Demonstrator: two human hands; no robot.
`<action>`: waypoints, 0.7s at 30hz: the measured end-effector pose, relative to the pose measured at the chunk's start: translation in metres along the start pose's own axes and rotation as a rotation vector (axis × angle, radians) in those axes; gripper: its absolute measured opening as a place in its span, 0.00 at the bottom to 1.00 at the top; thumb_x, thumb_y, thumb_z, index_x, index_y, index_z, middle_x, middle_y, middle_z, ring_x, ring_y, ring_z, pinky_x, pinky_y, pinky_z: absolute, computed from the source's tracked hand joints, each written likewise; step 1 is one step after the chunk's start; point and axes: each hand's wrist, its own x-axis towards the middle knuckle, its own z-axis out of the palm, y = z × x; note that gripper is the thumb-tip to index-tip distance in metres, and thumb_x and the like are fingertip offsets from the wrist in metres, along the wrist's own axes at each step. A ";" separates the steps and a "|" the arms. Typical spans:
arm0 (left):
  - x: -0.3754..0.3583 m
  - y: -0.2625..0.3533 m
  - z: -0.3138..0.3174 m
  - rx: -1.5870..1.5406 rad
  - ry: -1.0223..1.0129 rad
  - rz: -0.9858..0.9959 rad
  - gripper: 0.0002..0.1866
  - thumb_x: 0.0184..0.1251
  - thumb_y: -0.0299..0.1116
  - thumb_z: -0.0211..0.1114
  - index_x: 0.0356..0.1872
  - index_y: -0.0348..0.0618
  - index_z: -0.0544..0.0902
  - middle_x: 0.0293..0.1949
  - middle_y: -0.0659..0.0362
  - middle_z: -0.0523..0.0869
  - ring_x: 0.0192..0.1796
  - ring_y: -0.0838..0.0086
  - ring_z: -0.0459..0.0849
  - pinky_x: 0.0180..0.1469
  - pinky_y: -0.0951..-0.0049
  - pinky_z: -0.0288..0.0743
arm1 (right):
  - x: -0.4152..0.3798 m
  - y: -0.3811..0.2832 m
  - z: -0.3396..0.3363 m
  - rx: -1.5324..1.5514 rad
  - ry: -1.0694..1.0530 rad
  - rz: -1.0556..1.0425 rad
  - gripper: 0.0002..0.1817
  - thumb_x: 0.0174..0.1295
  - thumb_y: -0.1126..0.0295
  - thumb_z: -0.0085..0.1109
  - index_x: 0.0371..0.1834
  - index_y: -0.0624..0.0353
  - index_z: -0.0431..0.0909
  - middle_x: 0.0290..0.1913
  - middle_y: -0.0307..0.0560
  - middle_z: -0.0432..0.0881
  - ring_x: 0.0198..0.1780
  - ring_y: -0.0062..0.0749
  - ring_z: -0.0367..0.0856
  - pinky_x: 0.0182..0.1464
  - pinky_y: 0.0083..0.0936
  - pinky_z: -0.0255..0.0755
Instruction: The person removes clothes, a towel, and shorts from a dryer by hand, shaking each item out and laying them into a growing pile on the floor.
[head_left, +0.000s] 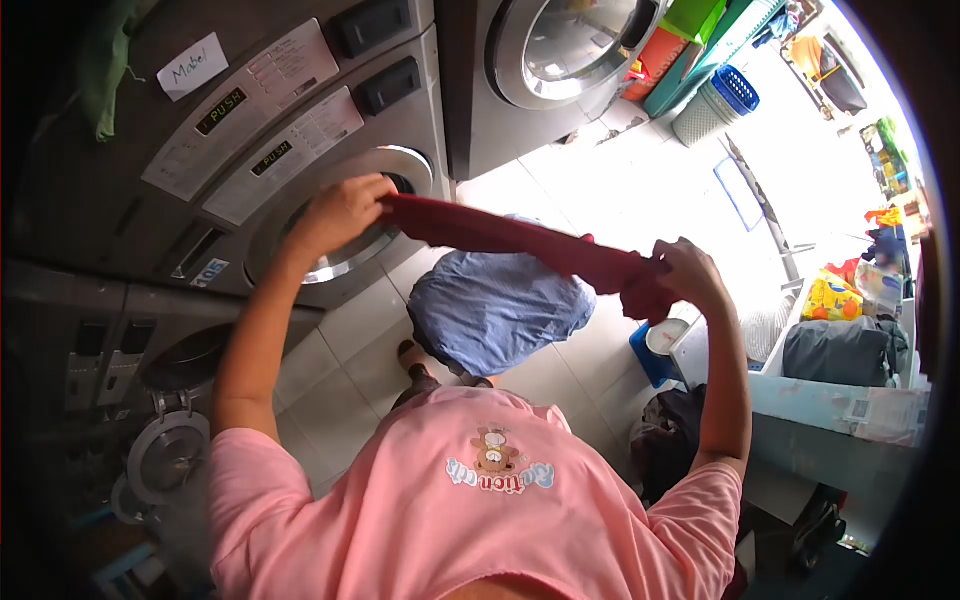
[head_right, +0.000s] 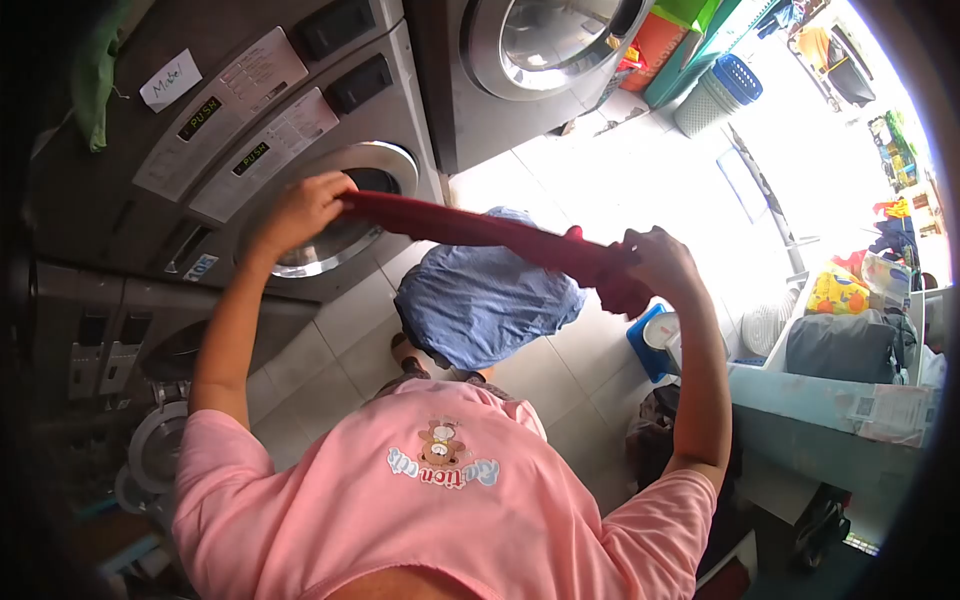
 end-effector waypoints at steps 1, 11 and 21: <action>0.002 0.006 -0.007 -0.089 0.029 -0.004 0.06 0.51 0.27 0.54 0.33 0.43 0.73 0.33 0.56 0.78 0.37 0.59 0.77 0.36 0.65 0.71 | -0.005 0.004 -0.003 -0.049 0.073 0.091 0.08 0.44 0.71 0.57 0.30 0.54 0.75 0.26 0.49 0.73 0.30 0.40 0.75 0.34 0.31 0.69; 0.035 -0.058 0.016 0.130 0.284 -0.155 0.07 0.52 0.26 0.54 0.34 0.44 0.72 0.34 0.54 0.78 0.38 0.58 0.77 0.37 0.63 0.70 | 0.097 0.091 0.029 0.291 0.433 0.087 0.03 0.50 0.74 0.47 0.27 0.58 0.71 0.28 0.50 0.75 0.35 0.39 0.77 0.35 0.30 0.69; -0.069 0.010 0.002 0.219 0.513 -0.272 0.09 0.50 0.20 0.57 0.32 0.40 0.70 0.33 0.54 0.74 0.38 0.59 0.75 0.39 0.66 0.69 | 0.077 0.035 -0.015 0.226 0.945 -0.138 0.07 0.55 0.72 0.41 0.33 0.60 0.69 0.35 0.49 0.71 0.40 0.42 0.72 0.41 0.31 0.65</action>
